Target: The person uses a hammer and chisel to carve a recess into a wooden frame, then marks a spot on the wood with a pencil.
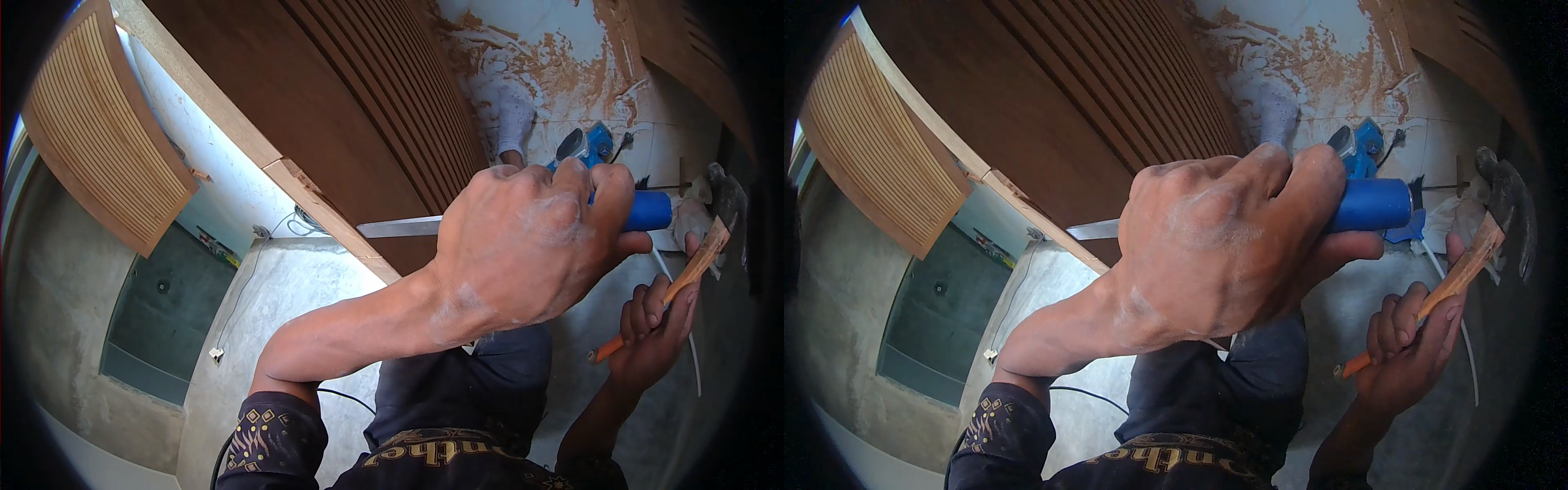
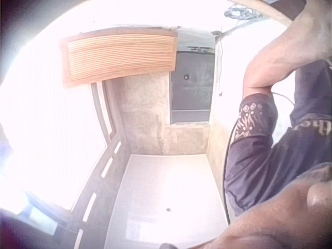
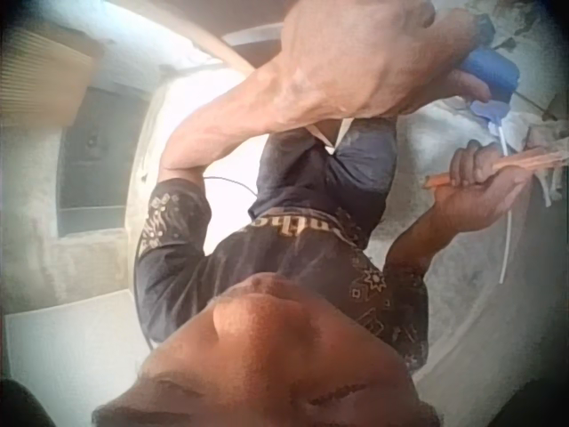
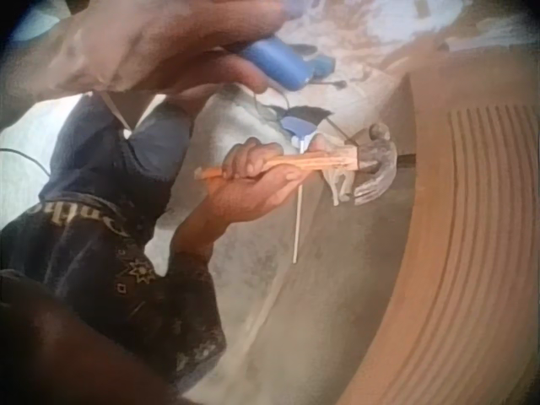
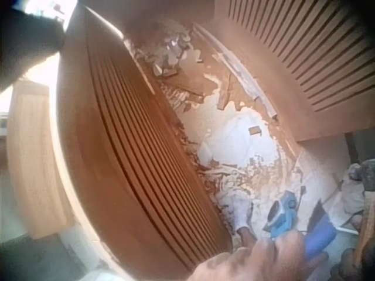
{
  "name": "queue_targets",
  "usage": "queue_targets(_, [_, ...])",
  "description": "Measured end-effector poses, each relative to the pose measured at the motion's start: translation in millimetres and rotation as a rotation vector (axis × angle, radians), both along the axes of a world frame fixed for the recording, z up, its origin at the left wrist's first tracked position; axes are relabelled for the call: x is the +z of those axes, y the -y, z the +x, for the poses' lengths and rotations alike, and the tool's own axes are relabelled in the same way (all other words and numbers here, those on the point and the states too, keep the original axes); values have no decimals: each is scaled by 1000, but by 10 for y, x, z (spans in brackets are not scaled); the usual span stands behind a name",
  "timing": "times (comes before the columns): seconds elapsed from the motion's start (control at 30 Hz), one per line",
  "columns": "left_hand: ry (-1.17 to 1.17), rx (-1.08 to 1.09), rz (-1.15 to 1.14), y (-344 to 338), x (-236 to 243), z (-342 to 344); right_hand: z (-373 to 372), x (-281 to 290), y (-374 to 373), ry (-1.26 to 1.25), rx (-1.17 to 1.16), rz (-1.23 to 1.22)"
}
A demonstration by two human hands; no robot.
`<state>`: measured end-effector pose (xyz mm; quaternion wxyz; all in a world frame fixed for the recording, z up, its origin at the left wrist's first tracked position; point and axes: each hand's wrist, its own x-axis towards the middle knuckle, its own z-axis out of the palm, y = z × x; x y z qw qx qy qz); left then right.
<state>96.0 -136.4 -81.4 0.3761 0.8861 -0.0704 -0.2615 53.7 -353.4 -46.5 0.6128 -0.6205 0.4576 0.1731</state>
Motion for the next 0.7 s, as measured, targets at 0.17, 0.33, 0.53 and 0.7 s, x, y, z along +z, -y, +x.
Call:
queue_targets(0.17, [14,-1,-2,4,-19,-24,9,9,-10,2,8,-18])
queue_targets(0.33, [27,-4,12,11,-28,-29,18,58,-30,4,17,-26])
queue_targets(0.53, [50,14,-14,-12,-13,-32,-83,208,-48,32,26,-11])
queue_targets(0.7, [81,14,-16,-15,-13,-28,-261,263,42,-100,248,126])
